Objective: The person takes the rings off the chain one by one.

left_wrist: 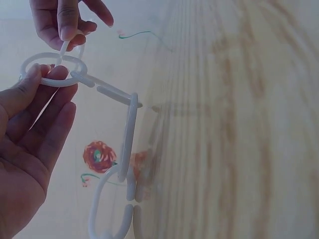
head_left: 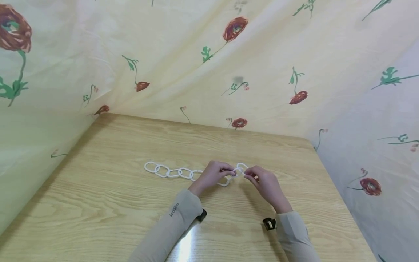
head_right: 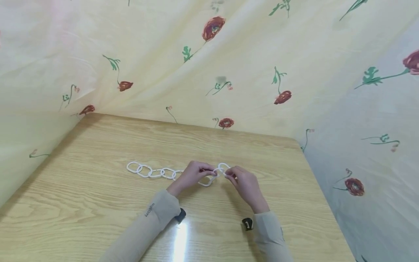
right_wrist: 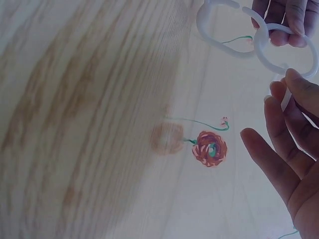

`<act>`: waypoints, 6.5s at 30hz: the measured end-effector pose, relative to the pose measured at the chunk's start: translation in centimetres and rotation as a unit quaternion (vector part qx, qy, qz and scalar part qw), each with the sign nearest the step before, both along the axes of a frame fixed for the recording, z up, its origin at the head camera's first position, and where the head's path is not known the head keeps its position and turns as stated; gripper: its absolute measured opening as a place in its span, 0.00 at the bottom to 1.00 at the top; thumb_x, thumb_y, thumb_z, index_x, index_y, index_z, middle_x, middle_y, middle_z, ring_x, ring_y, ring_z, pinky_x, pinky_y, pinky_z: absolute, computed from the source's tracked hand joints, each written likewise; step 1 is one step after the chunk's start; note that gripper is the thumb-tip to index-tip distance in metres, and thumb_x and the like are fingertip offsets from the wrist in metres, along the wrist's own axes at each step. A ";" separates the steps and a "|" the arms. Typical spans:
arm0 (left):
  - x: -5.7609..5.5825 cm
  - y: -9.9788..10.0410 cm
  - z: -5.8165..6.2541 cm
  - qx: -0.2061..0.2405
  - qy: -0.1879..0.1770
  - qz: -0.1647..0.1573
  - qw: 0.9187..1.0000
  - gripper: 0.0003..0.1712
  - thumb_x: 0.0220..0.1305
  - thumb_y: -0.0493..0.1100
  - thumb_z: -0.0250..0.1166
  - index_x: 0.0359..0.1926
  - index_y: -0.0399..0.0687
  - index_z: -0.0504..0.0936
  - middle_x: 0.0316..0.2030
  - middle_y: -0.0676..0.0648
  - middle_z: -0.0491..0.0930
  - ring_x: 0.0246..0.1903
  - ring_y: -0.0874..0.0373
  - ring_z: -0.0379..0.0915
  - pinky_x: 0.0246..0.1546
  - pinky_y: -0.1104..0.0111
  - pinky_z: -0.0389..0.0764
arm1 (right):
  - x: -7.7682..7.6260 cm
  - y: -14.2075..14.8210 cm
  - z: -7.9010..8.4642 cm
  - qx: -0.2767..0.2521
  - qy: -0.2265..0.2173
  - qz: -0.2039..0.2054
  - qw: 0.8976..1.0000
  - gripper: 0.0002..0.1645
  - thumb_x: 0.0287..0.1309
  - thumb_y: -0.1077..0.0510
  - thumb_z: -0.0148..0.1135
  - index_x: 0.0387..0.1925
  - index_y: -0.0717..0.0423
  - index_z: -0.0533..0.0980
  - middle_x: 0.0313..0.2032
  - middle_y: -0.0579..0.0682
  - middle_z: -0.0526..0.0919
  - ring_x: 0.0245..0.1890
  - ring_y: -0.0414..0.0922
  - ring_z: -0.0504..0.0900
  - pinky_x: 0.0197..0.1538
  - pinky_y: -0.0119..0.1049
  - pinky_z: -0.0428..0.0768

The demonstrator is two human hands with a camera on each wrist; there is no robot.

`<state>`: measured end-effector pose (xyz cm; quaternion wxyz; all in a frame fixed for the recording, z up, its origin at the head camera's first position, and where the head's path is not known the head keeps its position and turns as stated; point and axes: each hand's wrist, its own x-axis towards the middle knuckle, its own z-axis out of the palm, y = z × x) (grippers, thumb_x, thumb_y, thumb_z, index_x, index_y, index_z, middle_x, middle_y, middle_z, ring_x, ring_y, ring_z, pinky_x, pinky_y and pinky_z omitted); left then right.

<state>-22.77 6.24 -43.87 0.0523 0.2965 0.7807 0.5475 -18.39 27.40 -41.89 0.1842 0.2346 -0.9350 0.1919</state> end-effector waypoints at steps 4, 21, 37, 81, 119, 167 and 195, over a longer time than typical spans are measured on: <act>0.0 -0.1 0.0 -0.002 -0.001 0.002 1.000 0.12 0.63 0.41 0.64 0.43 0.37 0.86 0.41 0.43 0.87 0.41 0.55 0.85 0.40 0.79 0.80 | 0.0 0.1 0.0 -0.005 -0.002 -0.001 1.000 0.05 0.52 0.64 0.70 0.32 0.58 0.81 0.28 0.49 0.84 0.28 0.42 0.83 0.32 0.35 0.85; -0.3 -0.5 -0.1 -0.009 -0.018 0.017 1.000 0.12 0.64 0.40 0.64 0.44 0.37 0.86 0.42 0.43 0.87 0.42 0.54 0.84 0.40 0.78 0.81 | 0.1 0.6 0.2 0.025 0.007 -0.030 0.999 0.05 0.52 0.60 0.71 0.32 0.52 0.81 0.28 0.46 0.85 0.24 0.40 0.83 0.25 0.32 0.79; -0.4 -0.9 -0.1 -0.003 -0.022 0.024 0.999 0.09 0.63 0.39 0.64 0.41 0.41 0.87 0.40 0.44 0.88 0.41 0.56 0.84 0.41 0.77 0.81 | -0.5 2.3 -0.1 -0.019 -0.007 -0.006 1.000 0.04 0.52 0.64 0.70 0.31 0.56 0.83 0.28 0.46 0.84 0.28 0.41 0.82 0.30 0.29 0.84; -1.0 -1.9 -0.1 -0.007 -0.042 0.021 0.999 0.10 0.65 0.38 0.63 0.43 0.39 0.87 0.41 0.43 0.87 0.40 0.55 0.83 0.39 0.77 0.81 | -1.9 5.1 -1.2 -0.104 -0.167 -0.047 0.979 0.03 0.55 0.69 0.66 0.33 0.65 0.83 0.41 0.62 0.82 0.35 0.51 0.85 0.30 0.27 0.84; -1.2 -2.4 0.2 -0.015 -0.036 0.026 0.999 0.09 0.63 0.39 0.65 0.41 0.41 0.87 0.40 0.44 0.88 0.38 0.59 0.82 0.39 0.75 0.81 | -4.0 6.4 -2.0 -0.113 -0.340 -0.091 0.929 0.23 0.52 0.65 0.69 0.50 0.72 0.76 0.37 0.63 0.85 0.35 0.45 0.84 0.29 0.31 0.84; -1.2 -2.8 0.8 -0.028 -0.020 0.004 0.999 0.11 0.65 0.41 0.62 0.42 0.40 0.86 0.40 0.45 0.88 0.40 0.58 0.83 0.43 0.72 0.82 | -2.5 -3.6 3.2 0.030 -0.029 0.032 0.999 0.06 0.54 0.59 0.70 0.36 0.55 0.84 0.33 0.47 0.84 0.27 0.39 0.81 0.25 0.26 0.72; -0.5 -2.9 1.4 -0.017 -0.033 0.010 0.999 0.12 0.64 0.40 0.64 0.44 0.38 0.86 0.39 0.43 0.87 0.39 0.59 0.82 0.41 0.74 0.82 | -1.6 -4.5 4.5 -0.040 -0.061 0.064 0.995 0.03 0.58 0.63 0.66 0.32 0.60 0.82 0.29 0.48 0.81 0.25 0.39 0.79 0.21 0.23 0.75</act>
